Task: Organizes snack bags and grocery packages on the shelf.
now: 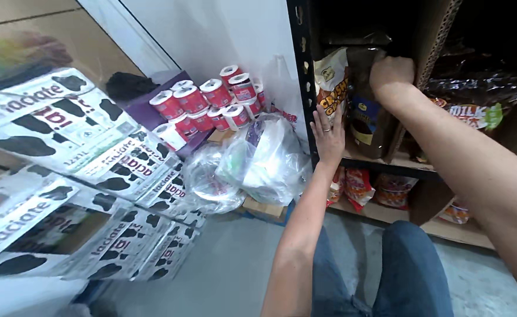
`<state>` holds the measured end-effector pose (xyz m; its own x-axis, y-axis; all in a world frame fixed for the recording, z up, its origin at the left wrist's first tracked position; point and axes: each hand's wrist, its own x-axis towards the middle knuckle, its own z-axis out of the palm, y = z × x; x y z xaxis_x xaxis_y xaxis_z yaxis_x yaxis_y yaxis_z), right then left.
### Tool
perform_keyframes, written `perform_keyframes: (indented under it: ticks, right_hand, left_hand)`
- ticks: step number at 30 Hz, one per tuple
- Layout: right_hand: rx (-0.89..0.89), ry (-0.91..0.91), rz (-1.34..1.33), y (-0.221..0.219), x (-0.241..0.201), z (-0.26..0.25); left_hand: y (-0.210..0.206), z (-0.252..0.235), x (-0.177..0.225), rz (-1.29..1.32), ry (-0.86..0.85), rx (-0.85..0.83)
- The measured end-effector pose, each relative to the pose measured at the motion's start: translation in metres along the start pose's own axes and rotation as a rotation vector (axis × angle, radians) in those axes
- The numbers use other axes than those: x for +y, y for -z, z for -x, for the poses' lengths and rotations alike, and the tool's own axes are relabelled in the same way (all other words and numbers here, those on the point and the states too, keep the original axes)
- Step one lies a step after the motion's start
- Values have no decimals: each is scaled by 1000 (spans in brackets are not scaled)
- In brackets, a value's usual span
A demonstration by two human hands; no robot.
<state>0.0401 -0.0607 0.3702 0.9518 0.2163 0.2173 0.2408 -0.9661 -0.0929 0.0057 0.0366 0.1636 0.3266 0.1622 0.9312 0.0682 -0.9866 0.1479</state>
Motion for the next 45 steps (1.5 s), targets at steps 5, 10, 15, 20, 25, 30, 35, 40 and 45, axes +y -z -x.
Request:
perform_keyframes:
  ticks: [5, 10, 15, 20, 25, 30, 35, 40, 45]
  right_hand:
    - [79, 77, -16, -4, 0, 2]
    - [461, 427, -100, -20, 25, 44]
    - [760, 786, -370, -90, 101, 131]
    - [244, 360, -525, -228, 178, 212]
    - [-490, -289, -357, -294, 229, 244]
    - [-681, -425, -296, -292, 231, 247]
    - [-707, -450, -271, -290, 226, 243]
    - [-717, -455, -243, -292, 218, 240]
    - [-713, -418, -235, -292, 211, 242]
  left_hand:
    - [14, 5, -4, 6, -1, -46]
    - [32, 31, -21, 157, -16, -221]
    - [49, 90, -44, 290, 64, -303]
    - [67, 165, -46, 356, 204, -478]
    - [61, 210, -30, 381, 279, -500]
    - [60, 211, -24, 305, 171, -469]
    - [65, 209, -13, 396, -24, -473]
    - [45, 179, 16, 563, 216, -1098]
    - [-7, 131, 47, 625, 736, -1330]
